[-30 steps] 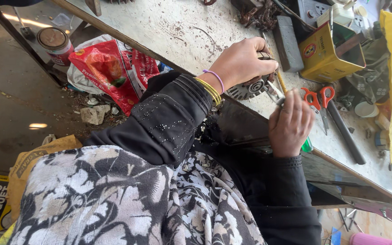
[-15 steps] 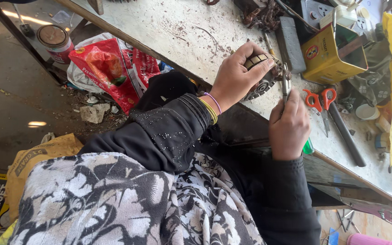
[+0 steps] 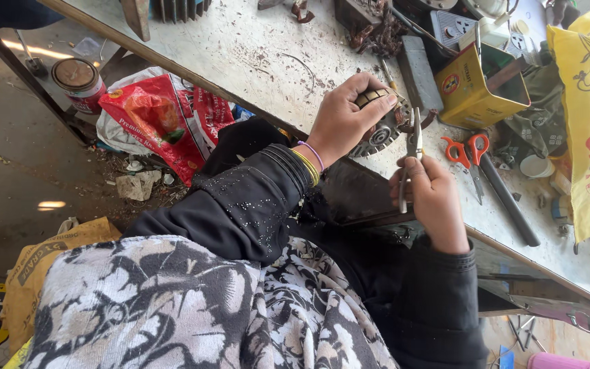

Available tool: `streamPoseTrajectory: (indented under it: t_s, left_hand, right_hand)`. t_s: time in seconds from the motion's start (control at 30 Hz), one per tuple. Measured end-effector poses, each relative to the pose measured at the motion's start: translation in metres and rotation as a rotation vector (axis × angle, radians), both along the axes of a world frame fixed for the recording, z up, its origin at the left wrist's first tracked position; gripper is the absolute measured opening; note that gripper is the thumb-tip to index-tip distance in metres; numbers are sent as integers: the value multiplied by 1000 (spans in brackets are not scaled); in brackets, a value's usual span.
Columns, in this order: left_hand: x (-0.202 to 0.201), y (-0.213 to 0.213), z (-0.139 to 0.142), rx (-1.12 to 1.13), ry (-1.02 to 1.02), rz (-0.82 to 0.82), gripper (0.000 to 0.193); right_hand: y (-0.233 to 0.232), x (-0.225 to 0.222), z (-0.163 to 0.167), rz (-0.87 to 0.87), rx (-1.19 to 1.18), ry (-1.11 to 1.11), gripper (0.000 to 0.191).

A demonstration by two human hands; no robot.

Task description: The person uses pliers to remove copper wire from a circular stator component on a cluttered workbench. They repeatedly grip and pull sections of wire from the slots, rotating the component to access different areas.

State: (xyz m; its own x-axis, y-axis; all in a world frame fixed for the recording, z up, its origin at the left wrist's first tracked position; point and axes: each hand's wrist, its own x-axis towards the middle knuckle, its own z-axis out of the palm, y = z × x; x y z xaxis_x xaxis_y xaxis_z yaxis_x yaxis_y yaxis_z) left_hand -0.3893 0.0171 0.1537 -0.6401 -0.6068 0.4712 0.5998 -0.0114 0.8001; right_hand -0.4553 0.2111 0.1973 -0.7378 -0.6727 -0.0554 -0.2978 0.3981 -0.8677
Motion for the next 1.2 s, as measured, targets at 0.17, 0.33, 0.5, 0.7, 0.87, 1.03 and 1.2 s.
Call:
streamPoseTrajectory:
  t_s: [0.17, 0.33, 0.5, 0.7, 0.87, 1.03, 1.2]
  left_hand:
    - [-4, 4, -2, -14, 0, -22, 14]
    - [-1, 3, -9, -180, 82, 22, 13]
    - [-5, 0, -18, -132, 92, -47, 12]
    - [-12, -29, -25, -81, 71, -136, 22]
    - [-6, -42, -6, -294, -45, 30, 34]
    - [-7, -35, 32, -873, -129, 347, 31]
    - [-3, -29, 48, -928, -438, 132, 43]
  right_hand:
    - [12, -2, -23, -1, -257, -307, 30]
    - [15, 5, -41, 89, -466, -544, 35]
    - [9, 12, -50, 75, -567, -660, 32]
    - [-1, 33, -51, 90, -623, -590, 25]
    - [-3, 38, -38, -10, -421, -237, 33]
    - [-9, 34, -47, -38, -325, 68, 32]
    - [-6, 36, -61, -51, -372, 227, 34]
